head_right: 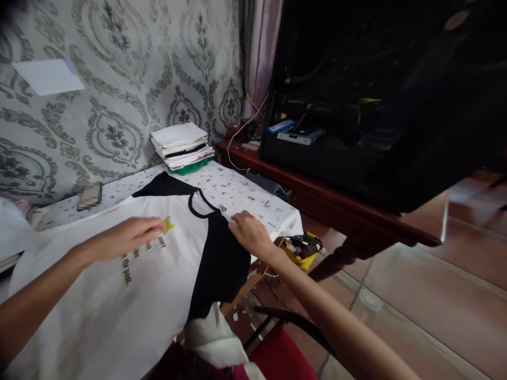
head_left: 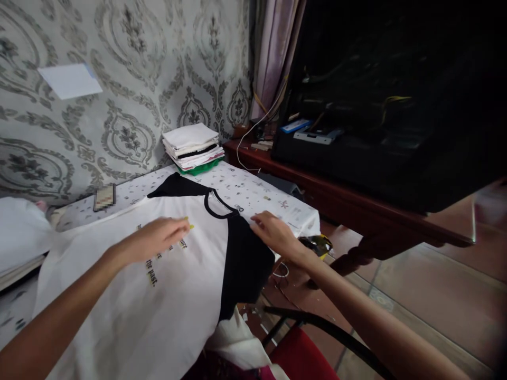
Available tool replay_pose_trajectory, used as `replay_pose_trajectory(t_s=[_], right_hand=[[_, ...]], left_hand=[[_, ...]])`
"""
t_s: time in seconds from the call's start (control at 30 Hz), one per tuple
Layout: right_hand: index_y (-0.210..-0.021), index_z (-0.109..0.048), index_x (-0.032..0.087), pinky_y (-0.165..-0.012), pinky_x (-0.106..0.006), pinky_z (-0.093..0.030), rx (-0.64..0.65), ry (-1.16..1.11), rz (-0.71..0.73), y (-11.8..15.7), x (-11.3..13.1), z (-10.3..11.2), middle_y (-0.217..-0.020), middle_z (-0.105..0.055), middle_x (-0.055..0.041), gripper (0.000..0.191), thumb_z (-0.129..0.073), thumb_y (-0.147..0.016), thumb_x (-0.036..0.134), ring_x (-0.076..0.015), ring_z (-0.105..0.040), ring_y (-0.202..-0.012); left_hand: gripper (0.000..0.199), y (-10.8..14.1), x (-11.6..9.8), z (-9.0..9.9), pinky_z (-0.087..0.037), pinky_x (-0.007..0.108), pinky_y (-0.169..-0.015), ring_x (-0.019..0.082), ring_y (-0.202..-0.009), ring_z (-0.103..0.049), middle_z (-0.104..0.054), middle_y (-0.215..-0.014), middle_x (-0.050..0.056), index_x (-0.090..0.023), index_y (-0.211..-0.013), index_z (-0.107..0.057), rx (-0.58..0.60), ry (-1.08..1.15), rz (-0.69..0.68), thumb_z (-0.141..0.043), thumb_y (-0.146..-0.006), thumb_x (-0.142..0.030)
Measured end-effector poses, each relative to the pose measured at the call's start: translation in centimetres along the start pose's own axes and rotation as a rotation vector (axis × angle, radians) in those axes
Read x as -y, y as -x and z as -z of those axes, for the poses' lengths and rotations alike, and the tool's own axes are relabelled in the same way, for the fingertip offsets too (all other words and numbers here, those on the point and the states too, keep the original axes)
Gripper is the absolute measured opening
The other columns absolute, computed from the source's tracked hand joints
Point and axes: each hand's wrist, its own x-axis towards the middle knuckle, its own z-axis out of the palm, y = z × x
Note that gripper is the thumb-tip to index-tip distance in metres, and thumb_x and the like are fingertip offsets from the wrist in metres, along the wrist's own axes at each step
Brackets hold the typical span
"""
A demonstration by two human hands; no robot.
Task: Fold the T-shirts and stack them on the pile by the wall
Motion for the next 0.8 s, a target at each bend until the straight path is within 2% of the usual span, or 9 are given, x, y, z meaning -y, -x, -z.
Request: replay_pose_trajectory(t_s=[0.07,0.13,0.2,0.27,0.33,0.47,0.63,0.8], right_hand=[[-0.109,-0.068,0.015,-0.082,-0.031,-0.048,0.025,0.087,-0.03,-2.8,0.9,-0.6,-0.115,-0.068,-0.0146,0.023,-0.055,-0.096,0.028,-0.0248,-0.066,-0.102],[-0.107,-0.067,0.016,-0.083,-0.031,-0.046,0.053,0.105,-0.046,-4.5,1.4,-1.2,-0.114,-0.067,-0.0137,0.02,-0.057,-0.095,0.029,-0.0251,-0.064,-0.104],[-0.103,-0.065,0.018,-0.081,-0.03,-0.045,0.066,0.08,-0.053,-5.3,1.4,-1.6,-0.109,-0.067,-0.0108,0.014,-0.061,-0.092,0.026,-0.0232,-0.063,-0.1],[-0.094,-0.062,0.019,-0.078,-0.029,-0.043,0.061,0.044,-0.052,-5.5,1.2,-1.9,-0.104,-0.066,-0.0079,0.007,-0.064,-0.088,0.023,-0.0211,-0.062,-0.095],[-0.085,-0.058,0.02,-0.073,-0.028,-0.04,0.052,-0.004,-0.045,-5.6,0.8,-2.2,-0.095,-0.065,-0.0051,0.006,-0.064,-0.085,0.02,-0.0187,-0.06,-0.087],[-0.079,-0.049,0.022,-0.064,-0.027,-0.033,0.037,-0.151,-0.031,-5.5,0.2,-2.1,-0.07,-0.057,0.0029,0.011,-0.056,-0.084,0.017,-0.0139,-0.05,-0.065],[-0.075,-0.045,0.024,-0.059,-0.026,-0.031,-0.017,-0.25,-0.052,-5.3,-0.8,-0.6,-0.059,-0.05,0.0058,0.012,-0.054,-0.081,0.019,-0.0133,-0.045,-0.058],[-0.075,-0.047,0.024,-0.058,-0.027,-0.03,0.032,-0.05,-0.091,-5.1,-1.8,-0.5,-0.063,-0.057,0.0031,0.01,-0.053,-0.081,0.019,-0.0154,-0.051,-0.06]], left_hand=[[0.033,-7.0,0.6,1.2,-0.047,0.028,-0.073,0.018,-0.076,-0.064,-0.07,-0.088,0.004,-0.02,-0.11,-0.066,-0.106,-0.047,0.037,-0.038,-0.097,-0.032],[0.037,-13.0,1.3,1.4,-0.048,0.029,-0.079,0.019,-0.083,-0.067,-0.072,-0.097,0.006,-0.019,-0.118,-0.064,-0.165,-0.096,0.138,-0.036,-0.095,-0.023],[0.039,-17.4,2.0,0.9,-0.048,0.03,-0.081,0.021,-0.09,-0.067,-0.073,-0.102,0.008,-0.019,-0.121,-0.064,-0.163,-0.13,0.168,-0.038,-0.092,-0.017],[0.038,-20.1,2.6,0.3,-0.048,0.03,-0.081,0.022,-0.096,-0.066,-0.073,-0.107,0.007,-0.022,-0.118,-0.066,-0.133,-0.152,0.165,-0.044,-0.087,-0.013],[0.034,-21.5,3.1,-0.2,-0.047,0.029,-0.078,0.023,-0.095,-0.066,-0.073,-0.105,0.005,-0.024,-0.108,-0.069,-0.1,-0.165,0.164,-0.052,-0.081,-0.012],[0.019,-22.1,3.7,-0.5,-0.043,0.028,-0.066,0.022,-0.076,-0.063,-0.068,-0.082,0.002,-0.024,-0.09,-0.065,-0.079,-0.162,0.173,-0.059,-0.076,-0.012],[0.022,-22.2,3.4,-1.0,-0.044,0.028,-0.066,0.019,-0.074,-0.062,-0.064,-0.078,-0.001,-0.025,-0.103,-0.056,-0.198,-0.096,0.162,-0.048,-0.087,-0.014],[0.023,-22.4,2.6,-3.2,-0.047,0.034,-0.08,0.023,-0.086,-0.064,-0.066,-0.085,0.002,-0.025,-0.107,-0.055,-0.277,-0.048,0.152,-0.047,-0.089,-0.013]])
